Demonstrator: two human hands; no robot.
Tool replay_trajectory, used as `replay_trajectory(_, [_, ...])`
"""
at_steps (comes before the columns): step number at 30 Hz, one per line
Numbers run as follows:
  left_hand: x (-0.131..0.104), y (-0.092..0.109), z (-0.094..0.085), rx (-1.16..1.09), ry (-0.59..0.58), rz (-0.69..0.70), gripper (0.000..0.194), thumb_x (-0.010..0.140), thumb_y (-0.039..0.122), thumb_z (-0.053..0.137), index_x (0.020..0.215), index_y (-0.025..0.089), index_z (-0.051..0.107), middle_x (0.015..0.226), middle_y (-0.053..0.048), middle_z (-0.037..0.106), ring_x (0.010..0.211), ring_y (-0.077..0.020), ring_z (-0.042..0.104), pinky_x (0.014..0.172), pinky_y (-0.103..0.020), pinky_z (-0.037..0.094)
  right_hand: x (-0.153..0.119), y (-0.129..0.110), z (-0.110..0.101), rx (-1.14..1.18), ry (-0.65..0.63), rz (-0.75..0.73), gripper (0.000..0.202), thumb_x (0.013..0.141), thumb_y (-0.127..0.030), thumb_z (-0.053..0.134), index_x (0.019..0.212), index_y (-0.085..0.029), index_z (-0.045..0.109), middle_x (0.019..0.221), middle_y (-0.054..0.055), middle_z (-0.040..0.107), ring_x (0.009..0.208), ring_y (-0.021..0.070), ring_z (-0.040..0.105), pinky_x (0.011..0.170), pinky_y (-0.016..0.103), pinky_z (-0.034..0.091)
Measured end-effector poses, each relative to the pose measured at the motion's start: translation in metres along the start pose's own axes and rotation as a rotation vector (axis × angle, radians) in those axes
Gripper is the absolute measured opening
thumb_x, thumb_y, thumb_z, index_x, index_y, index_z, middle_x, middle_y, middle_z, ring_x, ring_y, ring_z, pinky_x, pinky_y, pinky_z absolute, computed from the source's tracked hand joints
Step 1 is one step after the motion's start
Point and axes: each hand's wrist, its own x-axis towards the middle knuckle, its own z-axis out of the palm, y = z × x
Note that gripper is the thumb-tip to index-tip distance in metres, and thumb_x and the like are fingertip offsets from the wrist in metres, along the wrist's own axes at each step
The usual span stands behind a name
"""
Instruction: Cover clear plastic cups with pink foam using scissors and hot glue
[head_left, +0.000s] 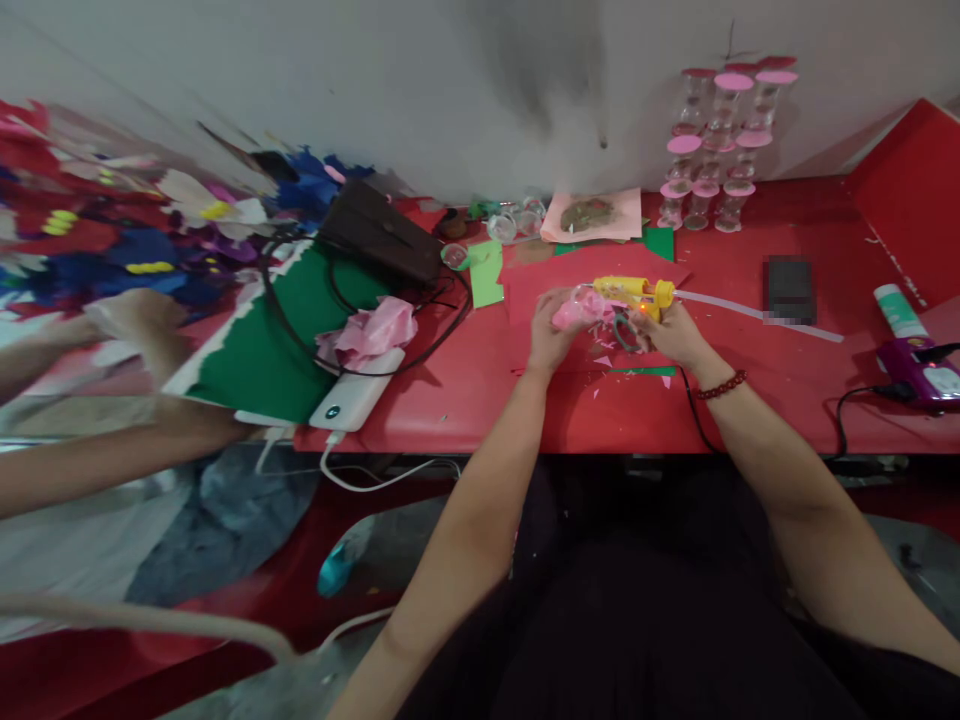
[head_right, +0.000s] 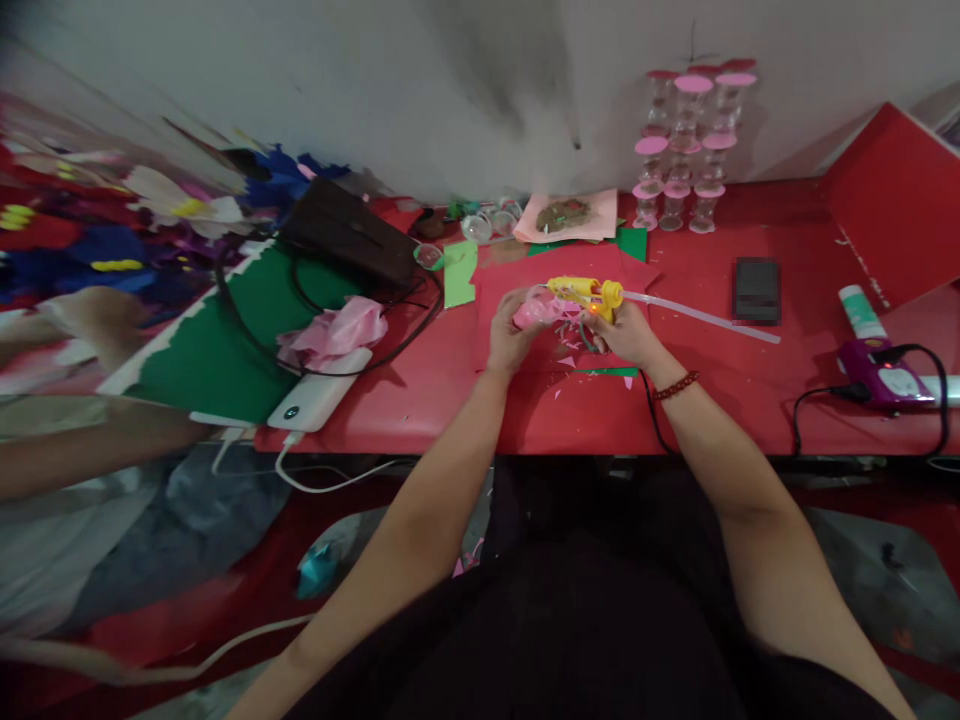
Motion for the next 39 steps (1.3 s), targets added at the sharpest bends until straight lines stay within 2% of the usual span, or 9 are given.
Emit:
replay_trajectory(4, [-0.001,0.001,0.000,0.024,0.025,0.001,0.047,0.082,0.051,0.086,0.122,0.027,0.076,0.126,-0.009,0.076,0.125,-0.0293,0.067,0.116,-0.052,0.050,-0.001,-0.001,-0.001,-0.017,0.005,0.009,0.039,0.094,-0.060,0.072,0.086,-0.023,0.061,0.048,-0.008,0.049,0.040,0.0098,0.044,0.043,0.024,0.038])
replay_trajectory(8, [-0.001,0.002,-0.001,0.026,0.036,0.006,0.046,0.082,0.049,0.085,0.122,0.027,0.075,0.127,-0.011,0.076,0.126,-0.0298,0.067,0.116,-0.053,0.050,-0.002,-0.002,-0.003,-0.028,0.020,0.014,0.039,0.095,-0.058,0.071,0.081,-0.023,0.059,0.048,-0.007,0.049,0.041,0.0103,0.046,0.043,0.024,0.040])
replay_trajectory(13, [-0.001,0.003,-0.002,0.020,0.040,-0.003,0.047,0.082,0.050,0.085,0.123,0.028,0.075,0.129,-0.011,0.075,0.128,-0.0300,0.066,0.118,-0.053,0.050,-0.003,-0.005,-0.004,-0.054,0.007,0.013,0.052,0.093,-0.067,0.069,0.070,-0.025,0.051,0.046,-0.005,0.051,0.041,0.0101,0.046,0.044,0.024,0.041])
replay_trajectory(20, [-0.002,0.006,-0.002,-0.003,0.054,-0.017,0.053,0.080,0.058,0.085,0.122,0.028,0.075,0.130,-0.011,0.074,0.129,-0.0298,0.067,0.120,-0.053,0.048,-0.001,-0.004,-0.005,-0.057,0.014,0.015,0.060,0.088,-0.077,0.069,0.067,-0.025,0.051,0.046,-0.004,0.050,0.042,0.0106,0.046,0.043,0.025,0.041])
replay_trajectory(25, [-0.002,0.008,-0.003,-0.005,0.069,-0.038,0.053,0.078,0.057,0.087,0.120,0.028,0.075,0.129,-0.011,0.075,0.128,-0.0308,0.067,0.121,-0.055,0.048,-0.001,-0.002,-0.005,-0.052,0.037,0.011,0.064,0.082,-0.085,0.069,0.068,-0.025,0.051,0.046,-0.004,0.049,0.042,0.0107,0.046,0.042,0.025,0.040])
replay_trajectory(31, [-0.002,0.010,-0.003,0.003,0.067,-0.034,0.047,0.080,0.052,0.086,0.121,0.029,0.074,0.129,-0.010,0.075,0.129,-0.0303,0.067,0.120,-0.054,0.048,0.000,-0.002,-0.006,-0.049,0.025,0.008,0.061,0.085,-0.080,0.070,0.067,-0.025,0.051,0.047,-0.004,0.050,0.042,0.0110,0.047,0.042,0.026,0.041])
replay_trajectory(39, [0.000,0.004,-0.001,-0.035,0.111,-0.068,0.053,0.076,0.056,0.088,0.119,0.029,0.075,0.125,-0.010,0.075,0.126,-0.0304,0.068,0.119,-0.054,0.049,0.000,0.000,-0.007,-0.052,0.033,0.017,0.055,0.090,-0.072,0.070,0.069,-0.024,0.052,0.048,-0.005,0.049,0.043,0.0100,0.047,0.044,0.025,0.041])
